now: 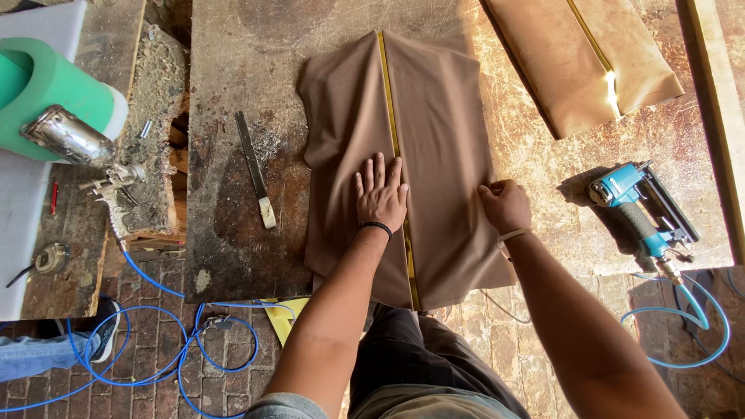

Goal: The person wraps a piece of brown fabric around a rectangular yellow foam cushion, aligns the edges, and secures the fabric using a pneumatic staple gun. The person repeats the process with a second cushion, smoothing the fabric and stapling along the edges.

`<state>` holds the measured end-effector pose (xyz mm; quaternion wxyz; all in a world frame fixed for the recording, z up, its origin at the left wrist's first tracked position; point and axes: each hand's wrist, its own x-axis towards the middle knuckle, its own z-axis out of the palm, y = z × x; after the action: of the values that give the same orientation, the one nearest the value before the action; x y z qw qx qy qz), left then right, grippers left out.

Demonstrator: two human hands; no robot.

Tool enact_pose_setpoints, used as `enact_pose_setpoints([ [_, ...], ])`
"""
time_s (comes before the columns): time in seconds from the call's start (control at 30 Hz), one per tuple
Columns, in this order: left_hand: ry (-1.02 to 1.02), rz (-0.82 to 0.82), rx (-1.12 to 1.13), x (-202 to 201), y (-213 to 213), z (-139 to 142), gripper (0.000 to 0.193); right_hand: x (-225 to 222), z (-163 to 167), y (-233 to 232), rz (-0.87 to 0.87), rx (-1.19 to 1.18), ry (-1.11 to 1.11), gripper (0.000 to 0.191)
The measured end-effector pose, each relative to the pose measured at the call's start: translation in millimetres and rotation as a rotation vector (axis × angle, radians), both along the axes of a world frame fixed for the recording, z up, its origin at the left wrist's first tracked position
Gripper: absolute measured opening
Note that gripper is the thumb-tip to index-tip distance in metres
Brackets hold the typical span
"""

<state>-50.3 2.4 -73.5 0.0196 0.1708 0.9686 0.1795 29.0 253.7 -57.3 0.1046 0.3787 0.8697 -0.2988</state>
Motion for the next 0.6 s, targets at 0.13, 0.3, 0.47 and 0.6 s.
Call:
enact_pose_setpoints([
  [0.13, -0.027, 0.008, -0.07, -2.4, 1.3, -1.5, 0.062, -13.6, -10.1, -1.9, -0.062, 0.033, -0.005, 0.048],
  [0.3, -0.055, 0.006, -0.063, -4.3, 0.6, 2.4, 0.061, -14.6, -41.9, 13.6, -0.058, -0.055, 0.262, 0.027],
  [0.47, -0.052, 0.017, -0.075, -6.8, 0.7, 1.8, 0.059, -26.2, -39.4, 21.5, -0.408, -0.86, 0.534, 0.027],
  [0.6, -0.027, 0.018, -0.103, -6.1, 0.2, -3.7, 0.059, -32.7, -4.2, 9.7, -0.178, -0.563, 0.404, 0.038],
])
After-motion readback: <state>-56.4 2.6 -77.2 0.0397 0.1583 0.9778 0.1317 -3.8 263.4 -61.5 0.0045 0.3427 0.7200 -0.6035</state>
